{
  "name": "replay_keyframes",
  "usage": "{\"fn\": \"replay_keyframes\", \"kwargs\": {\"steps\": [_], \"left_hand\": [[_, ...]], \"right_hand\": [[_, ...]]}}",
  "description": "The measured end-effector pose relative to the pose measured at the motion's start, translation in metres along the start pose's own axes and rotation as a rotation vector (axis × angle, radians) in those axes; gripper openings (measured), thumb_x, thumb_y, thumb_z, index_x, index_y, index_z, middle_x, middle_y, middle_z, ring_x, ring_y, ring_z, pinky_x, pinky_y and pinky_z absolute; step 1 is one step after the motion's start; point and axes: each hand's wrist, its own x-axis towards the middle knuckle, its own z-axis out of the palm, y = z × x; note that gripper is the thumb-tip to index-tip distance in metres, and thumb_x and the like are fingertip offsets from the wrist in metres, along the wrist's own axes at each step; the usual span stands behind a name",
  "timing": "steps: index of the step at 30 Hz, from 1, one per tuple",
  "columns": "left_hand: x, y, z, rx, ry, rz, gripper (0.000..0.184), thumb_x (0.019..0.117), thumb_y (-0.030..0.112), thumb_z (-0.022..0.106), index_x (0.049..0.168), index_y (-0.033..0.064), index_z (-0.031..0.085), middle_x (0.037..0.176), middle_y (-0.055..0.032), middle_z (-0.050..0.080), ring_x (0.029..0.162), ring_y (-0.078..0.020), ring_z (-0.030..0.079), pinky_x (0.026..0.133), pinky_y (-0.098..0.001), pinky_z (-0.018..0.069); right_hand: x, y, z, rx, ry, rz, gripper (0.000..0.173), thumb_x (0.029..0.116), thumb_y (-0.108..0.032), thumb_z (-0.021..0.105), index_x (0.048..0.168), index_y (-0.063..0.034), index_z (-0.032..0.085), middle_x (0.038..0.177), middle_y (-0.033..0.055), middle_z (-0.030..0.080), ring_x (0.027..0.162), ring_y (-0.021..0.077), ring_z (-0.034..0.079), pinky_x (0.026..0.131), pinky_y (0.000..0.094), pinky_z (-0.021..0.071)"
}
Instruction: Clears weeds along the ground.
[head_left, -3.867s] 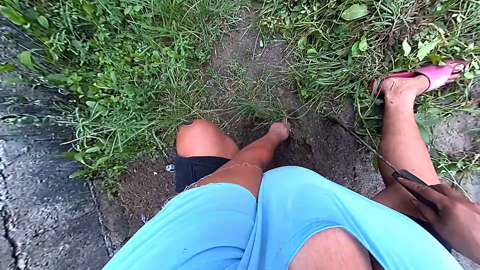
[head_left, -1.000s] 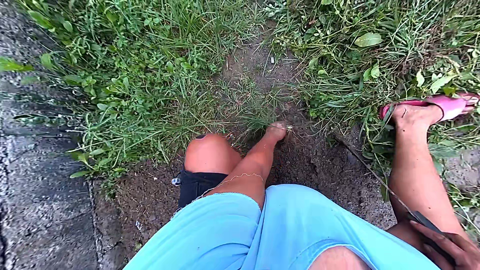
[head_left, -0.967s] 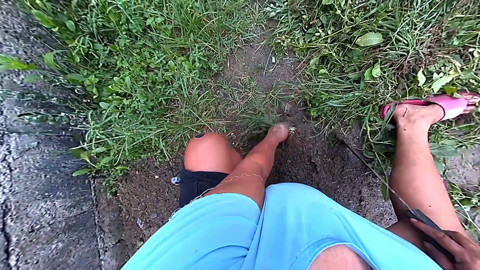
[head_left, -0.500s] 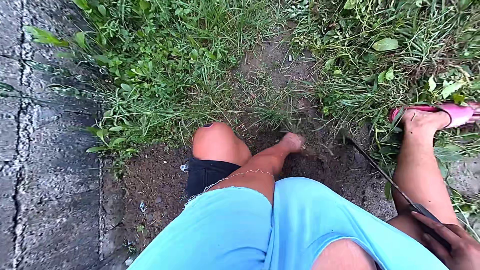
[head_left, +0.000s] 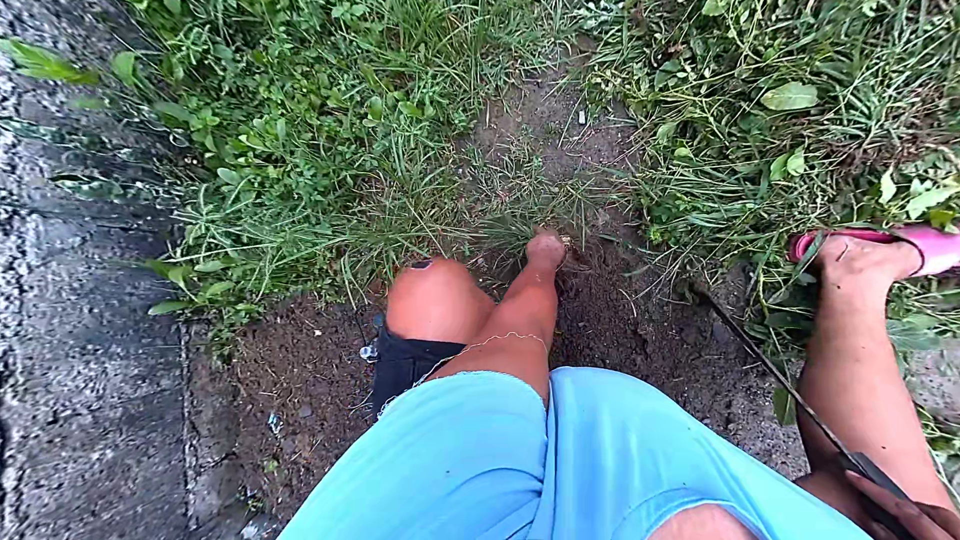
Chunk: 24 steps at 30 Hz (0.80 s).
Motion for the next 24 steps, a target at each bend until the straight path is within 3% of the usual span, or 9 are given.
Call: {"fn": "replay_keyframes", "kwargs": {"steps": [2,5,8,10,16,24], "left_hand": [[0.008,-0.001,-0.001,-0.029,0.012,-0.001,0.061,0.1041,0.026,0.054,0.159,0.0061,0.035,0.157,-0.0309,0.039,0.115,-0.0469,0.066,0.089,-0.0614,0.0581],[0.011,0.002,-0.004,-0.083,0.024,-0.074,0.061,0.1045,0.026,0.052,0.157,0.0023,0.033,0.15,-0.0284,0.049,0.12,-0.0436,0.065,0.092,-0.0597,0.0572],[0.006,0.003,-0.012,-0.098,-0.037,-0.127,0.047,0.0991,0.028,0.061,0.136,-0.0007,0.058,0.138,-0.0247,0.061,0.124,-0.0409,0.063,0.095,-0.0625,0.054],[0.009,0.001,-0.016,-0.045,-0.087,-0.112,0.039,0.0994,0.027,0.061,0.128,0.0003,0.065,0.136,-0.0232,0.063,0.125,-0.0399,0.063,0.094,-0.0631,0.0539],[0.015,-0.023,-0.013,-0.105,-0.07,-0.032,0.044,0.1006,0.03,0.057,0.136,0.0038,0.061,0.14,-0.0228,0.061,0.129,-0.04,0.061,0.099,-0.0654,0.051],[-0.02,-0.031,-0.011,-0.133,-0.019,0.034,0.042,0.104,0.028,0.05,0.137,0.0059,0.061,0.139,-0.0226,0.063,0.127,-0.0419,0.061,0.097,-0.0667,0.0506]], "right_hand": [[0.003,0.0,-0.001,-0.002,-0.003,0.007,0.042,0.0853,-0.005,0.077,0.126,-0.0004,0.07,0.119,0.03,0.067,0.103,0.0428,0.069,0.087,0.0485,0.0563],[0.007,0.002,-0.001,0.017,-0.013,0.027,0.041,0.0857,-0.005,0.077,0.126,0.0006,0.07,0.12,0.03,0.067,0.104,0.0427,0.068,0.088,0.0483,0.0563],[0.008,0.003,-0.001,0.02,-0.027,0.034,0.04,0.0867,-0.004,0.076,0.126,0.0007,0.069,0.12,0.0297,0.067,0.104,0.0425,0.068,0.088,0.0485,0.0561],[0.009,0.006,0.0,0.018,-0.026,0.036,0.04,0.0866,-0.004,0.076,0.126,0.0002,0.07,0.119,0.0298,0.067,0.104,0.0425,0.068,0.088,0.0482,0.0561],[0.005,0.004,-0.003,0.012,-0.048,0.055,0.042,0.0859,-0.005,0.077,0.128,-0.002,0.07,0.122,0.0293,0.066,0.107,0.0423,0.068,0.089,0.0492,0.0555],[-0.002,0.016,0.005,0.035,-0.022,0.029,0.043,0.0849,0.0,0.076,0.127,0.0009,0.07,0.124,0.0307,0.065,0.11,0.0438,0.066,0.093,0.0492,0.0544]]}}
